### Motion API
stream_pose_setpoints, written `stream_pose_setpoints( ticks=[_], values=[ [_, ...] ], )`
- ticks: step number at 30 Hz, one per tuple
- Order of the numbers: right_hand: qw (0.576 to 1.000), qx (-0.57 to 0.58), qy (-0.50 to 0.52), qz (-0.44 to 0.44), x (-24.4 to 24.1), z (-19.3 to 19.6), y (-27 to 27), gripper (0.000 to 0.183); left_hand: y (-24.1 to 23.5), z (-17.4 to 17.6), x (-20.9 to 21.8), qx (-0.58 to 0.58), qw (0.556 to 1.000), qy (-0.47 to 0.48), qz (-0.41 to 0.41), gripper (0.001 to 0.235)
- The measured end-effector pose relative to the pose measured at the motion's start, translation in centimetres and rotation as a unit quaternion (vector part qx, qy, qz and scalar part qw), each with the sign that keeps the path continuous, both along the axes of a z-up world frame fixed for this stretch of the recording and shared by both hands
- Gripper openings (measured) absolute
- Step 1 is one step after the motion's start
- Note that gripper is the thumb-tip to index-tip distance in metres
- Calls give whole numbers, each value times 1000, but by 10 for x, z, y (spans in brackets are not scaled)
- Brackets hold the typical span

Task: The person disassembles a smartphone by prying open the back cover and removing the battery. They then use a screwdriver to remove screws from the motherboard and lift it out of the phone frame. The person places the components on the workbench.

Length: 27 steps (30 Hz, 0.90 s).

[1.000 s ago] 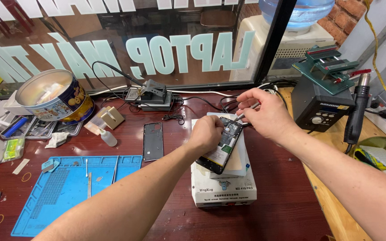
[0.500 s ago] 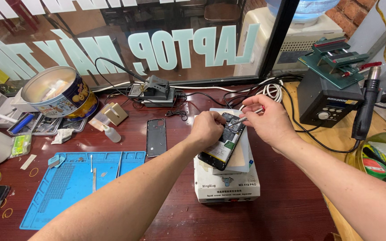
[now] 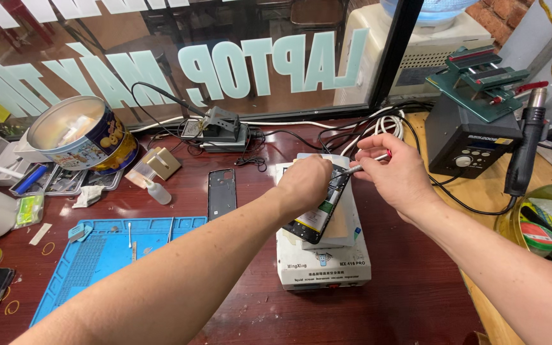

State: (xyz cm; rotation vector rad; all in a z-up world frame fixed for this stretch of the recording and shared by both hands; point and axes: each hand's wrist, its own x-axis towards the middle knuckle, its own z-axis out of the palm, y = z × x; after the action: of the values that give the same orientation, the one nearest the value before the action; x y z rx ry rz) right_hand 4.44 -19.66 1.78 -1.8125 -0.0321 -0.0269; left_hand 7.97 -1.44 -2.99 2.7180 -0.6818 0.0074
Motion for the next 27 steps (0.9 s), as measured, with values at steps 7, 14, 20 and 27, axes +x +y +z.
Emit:
stream_pose_setpoints(
  ticks=[7,14,20,27],
  values=[
    [1000,7,0,-23,-2,1,-13,20,-10,4,5,98,992,-51,-66,15],
    [999,23,-9,-32,-3,1,-16,17,-16,14,-9,68,995,-41,-56,16],
    [999,20,-4,-29,-4,3,-10,17,-17,21,-14,79,995,-28,-51,14],
    [1000,-9,-10,-8,-1,3,1,17,-12,27,-14,92,994,20,-57,31]
  ],
)
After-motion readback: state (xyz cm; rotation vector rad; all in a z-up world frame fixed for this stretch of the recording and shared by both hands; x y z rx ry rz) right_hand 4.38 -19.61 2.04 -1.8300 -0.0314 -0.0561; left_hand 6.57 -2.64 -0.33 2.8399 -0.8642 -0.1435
